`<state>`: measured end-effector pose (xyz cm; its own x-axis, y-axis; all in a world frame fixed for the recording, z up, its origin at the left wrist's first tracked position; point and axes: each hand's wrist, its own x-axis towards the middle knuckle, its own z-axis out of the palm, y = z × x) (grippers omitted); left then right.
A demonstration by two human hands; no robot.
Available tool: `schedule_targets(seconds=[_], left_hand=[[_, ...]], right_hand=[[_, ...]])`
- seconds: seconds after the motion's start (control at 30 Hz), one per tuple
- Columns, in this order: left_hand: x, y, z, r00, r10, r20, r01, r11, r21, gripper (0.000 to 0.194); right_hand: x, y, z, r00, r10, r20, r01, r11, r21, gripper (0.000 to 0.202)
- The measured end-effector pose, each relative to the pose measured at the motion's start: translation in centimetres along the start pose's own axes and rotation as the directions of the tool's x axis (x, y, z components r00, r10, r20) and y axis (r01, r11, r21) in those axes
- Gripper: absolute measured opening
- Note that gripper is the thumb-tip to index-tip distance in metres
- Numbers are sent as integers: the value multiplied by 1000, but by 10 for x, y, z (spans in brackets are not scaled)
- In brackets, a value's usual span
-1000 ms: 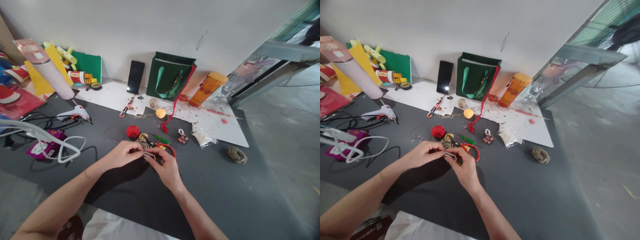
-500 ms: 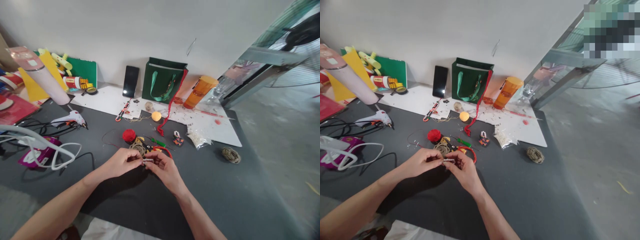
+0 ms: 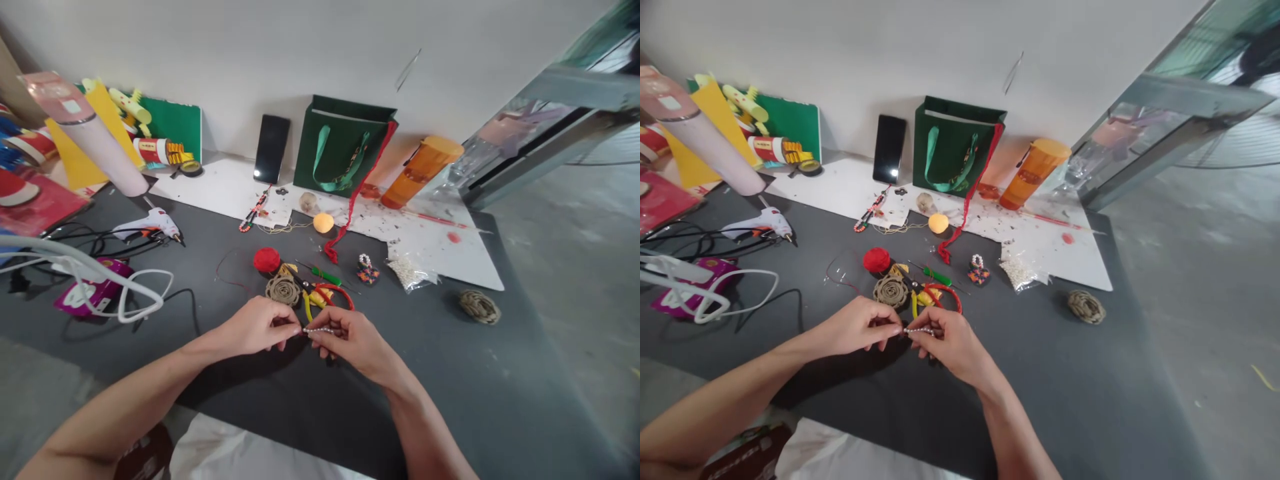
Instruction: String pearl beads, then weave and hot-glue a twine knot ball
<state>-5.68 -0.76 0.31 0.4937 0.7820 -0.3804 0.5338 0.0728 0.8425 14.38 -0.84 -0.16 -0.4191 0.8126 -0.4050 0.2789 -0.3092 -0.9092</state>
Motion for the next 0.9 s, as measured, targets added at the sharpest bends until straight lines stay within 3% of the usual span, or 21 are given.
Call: schedule_targets(seconds=[0.33, 0.63, 0.9], left_hand=[[0, -6, -13, 994, 81, -69, -56, 948, 314, 22], [-1, -3, -11, 999, -4, -38, 20, 900, 436, 21], [-1, 0, -9, 998, -13, -56, 38, 885, 463, 22]], right_hand=[[-10, 7, -8, 997, 40, -62, -40, 999, -9, 16], [-40, 29, -28, 957, 155, -246, -160, 987, 1, 18], [-54, 48, -51, 930, 40, -366, -138, 959, -246, 16]])
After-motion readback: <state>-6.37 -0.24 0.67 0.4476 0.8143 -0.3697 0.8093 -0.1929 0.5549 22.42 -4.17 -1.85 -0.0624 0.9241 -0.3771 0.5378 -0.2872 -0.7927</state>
